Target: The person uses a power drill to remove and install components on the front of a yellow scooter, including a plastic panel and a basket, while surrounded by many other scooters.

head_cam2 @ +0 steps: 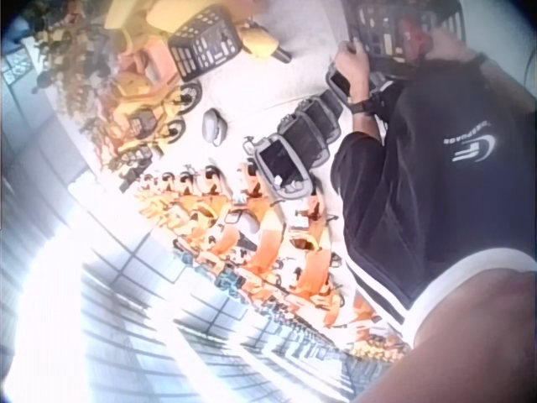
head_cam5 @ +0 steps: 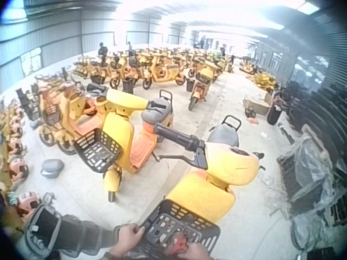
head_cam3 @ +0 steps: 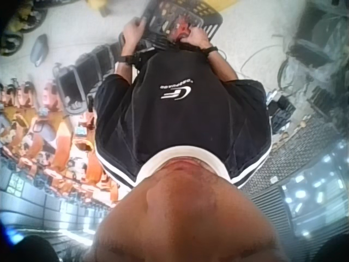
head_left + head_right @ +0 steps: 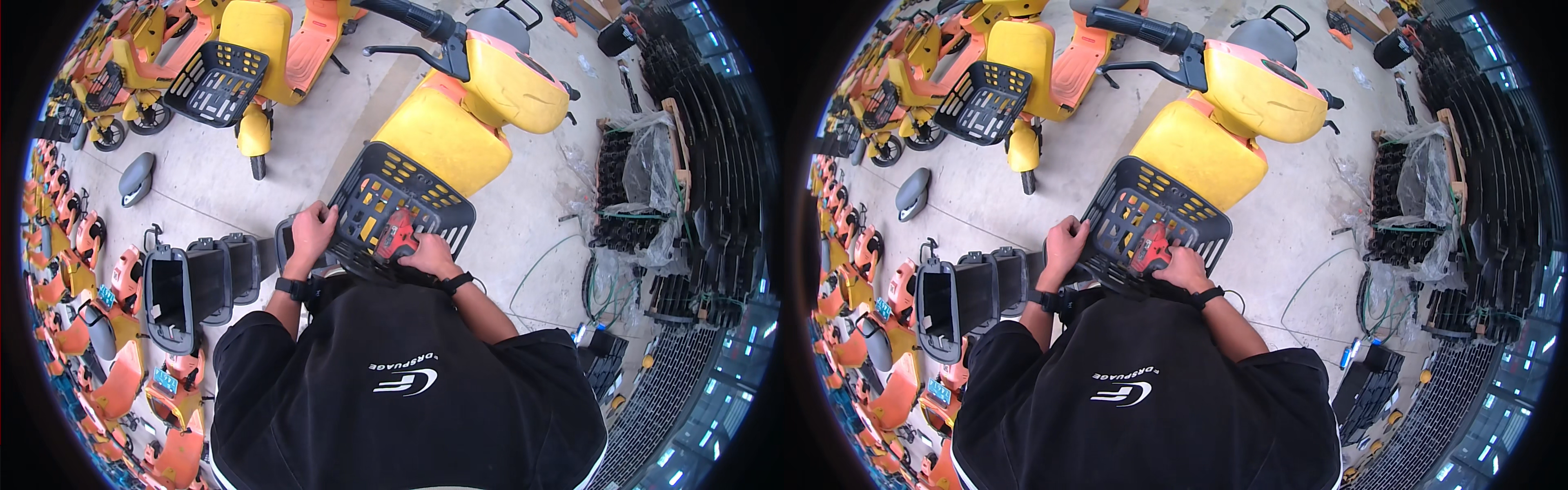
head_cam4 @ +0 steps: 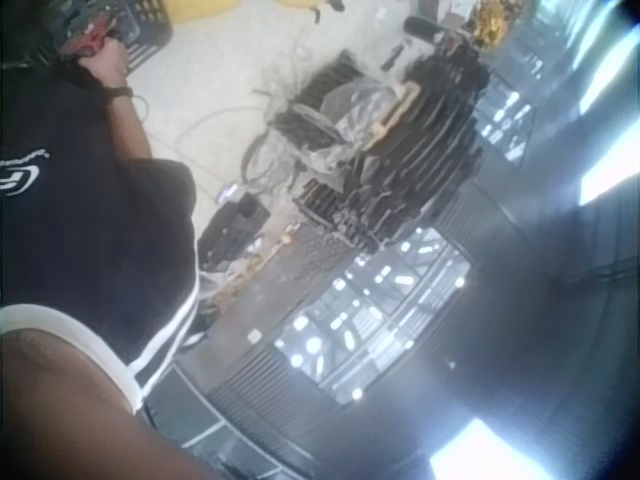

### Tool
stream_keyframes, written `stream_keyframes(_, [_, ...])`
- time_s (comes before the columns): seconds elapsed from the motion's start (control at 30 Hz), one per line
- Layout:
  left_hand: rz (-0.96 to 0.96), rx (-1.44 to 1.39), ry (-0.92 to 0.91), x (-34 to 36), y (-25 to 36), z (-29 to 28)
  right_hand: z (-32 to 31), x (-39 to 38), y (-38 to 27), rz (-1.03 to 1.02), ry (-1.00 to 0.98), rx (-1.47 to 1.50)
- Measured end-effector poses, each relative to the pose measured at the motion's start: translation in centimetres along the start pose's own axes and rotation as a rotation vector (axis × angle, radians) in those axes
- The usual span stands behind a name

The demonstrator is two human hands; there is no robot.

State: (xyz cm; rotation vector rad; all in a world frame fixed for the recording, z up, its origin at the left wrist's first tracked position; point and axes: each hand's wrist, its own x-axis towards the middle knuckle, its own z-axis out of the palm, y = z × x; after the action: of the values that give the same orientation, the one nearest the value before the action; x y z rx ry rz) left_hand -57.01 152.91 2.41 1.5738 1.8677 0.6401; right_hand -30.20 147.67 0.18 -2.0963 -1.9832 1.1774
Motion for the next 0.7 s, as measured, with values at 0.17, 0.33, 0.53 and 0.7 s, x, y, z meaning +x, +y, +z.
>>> stream_keyframes(0.17, [0.003, 0.022, 0.004, 0.1, 0.0, 0.0, -0.3, 0.3, -0.1, 0.01, -0.04, -0.014])
stream_keyframes(0.33, [-0.002, 0.048, -0.015, 0.0, 0.2, -0.1, -1.4, 1.2, -1.5, 0.035, -0.119, 0.009])
stream_keyframes(0.53, [0.032, 0.057, -0.033, -0.4, 1.1, -0.4, -0.6, 1.7, -1.0, -0.07, -0.055, -0.054])
stream_keyframes(0.7, [0.297, 0.093, -0.46, -0.6, 4.3, 2.6, -1.5, 0.7, -0.1, -0.072, -0.06, -0.044])
